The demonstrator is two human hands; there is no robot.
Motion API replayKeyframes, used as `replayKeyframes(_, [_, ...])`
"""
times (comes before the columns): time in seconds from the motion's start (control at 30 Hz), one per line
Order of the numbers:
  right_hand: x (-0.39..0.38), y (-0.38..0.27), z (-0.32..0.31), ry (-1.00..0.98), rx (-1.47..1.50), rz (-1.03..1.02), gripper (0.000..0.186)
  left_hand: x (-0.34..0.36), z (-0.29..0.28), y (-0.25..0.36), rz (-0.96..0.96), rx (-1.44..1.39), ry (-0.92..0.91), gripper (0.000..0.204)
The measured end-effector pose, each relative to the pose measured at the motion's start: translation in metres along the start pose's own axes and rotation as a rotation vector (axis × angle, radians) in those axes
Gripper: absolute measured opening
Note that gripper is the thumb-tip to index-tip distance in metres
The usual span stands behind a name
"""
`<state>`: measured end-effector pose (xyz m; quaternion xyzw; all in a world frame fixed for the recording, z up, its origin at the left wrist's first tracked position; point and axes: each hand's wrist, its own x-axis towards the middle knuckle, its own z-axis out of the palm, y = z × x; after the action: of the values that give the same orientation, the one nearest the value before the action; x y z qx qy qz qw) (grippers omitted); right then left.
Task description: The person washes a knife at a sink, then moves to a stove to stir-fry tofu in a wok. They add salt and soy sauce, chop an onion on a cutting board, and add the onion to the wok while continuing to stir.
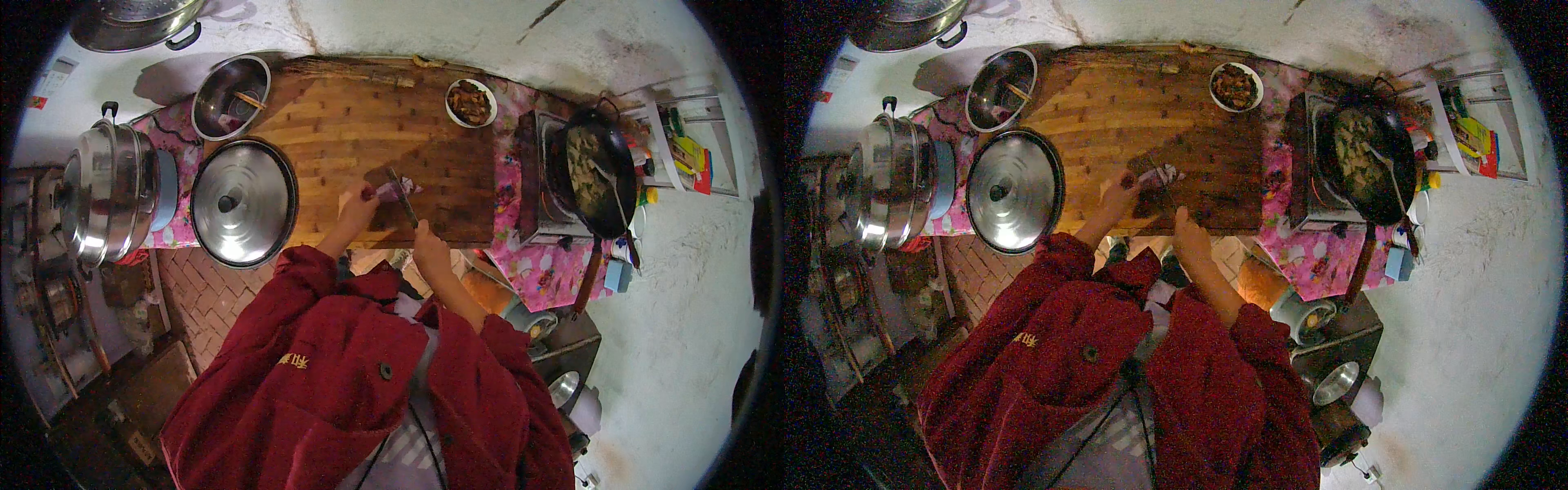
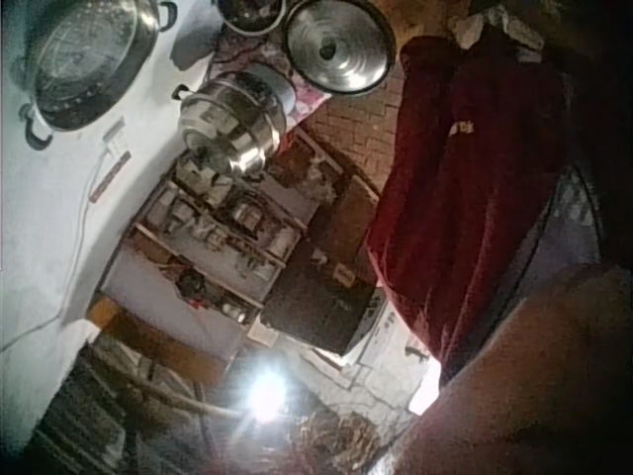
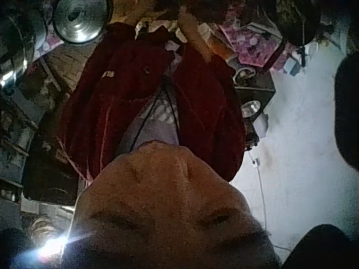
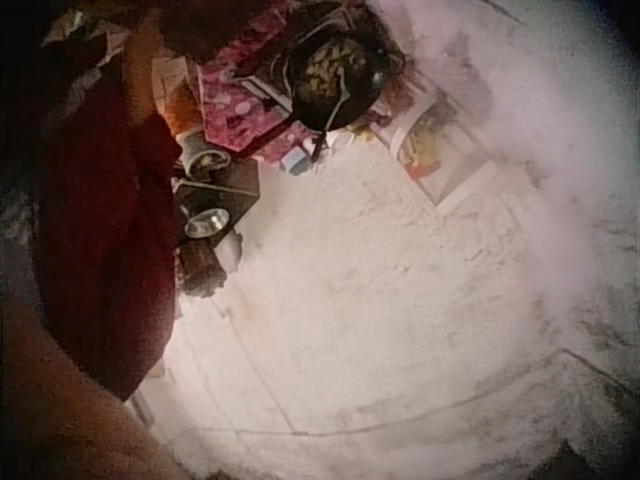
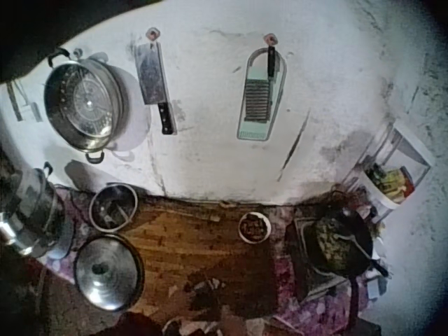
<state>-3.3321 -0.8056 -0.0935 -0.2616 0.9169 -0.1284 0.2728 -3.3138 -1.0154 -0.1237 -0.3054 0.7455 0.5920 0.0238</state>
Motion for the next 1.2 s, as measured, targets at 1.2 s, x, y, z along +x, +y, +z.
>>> replayKeyframes(1.2, [0.012, -0.002, 0.013, -0.053, 0.056, 0.144, 0.049, 0.015, 0.012, -0.046, 0.292, 0.233, 0.116, 0.015])
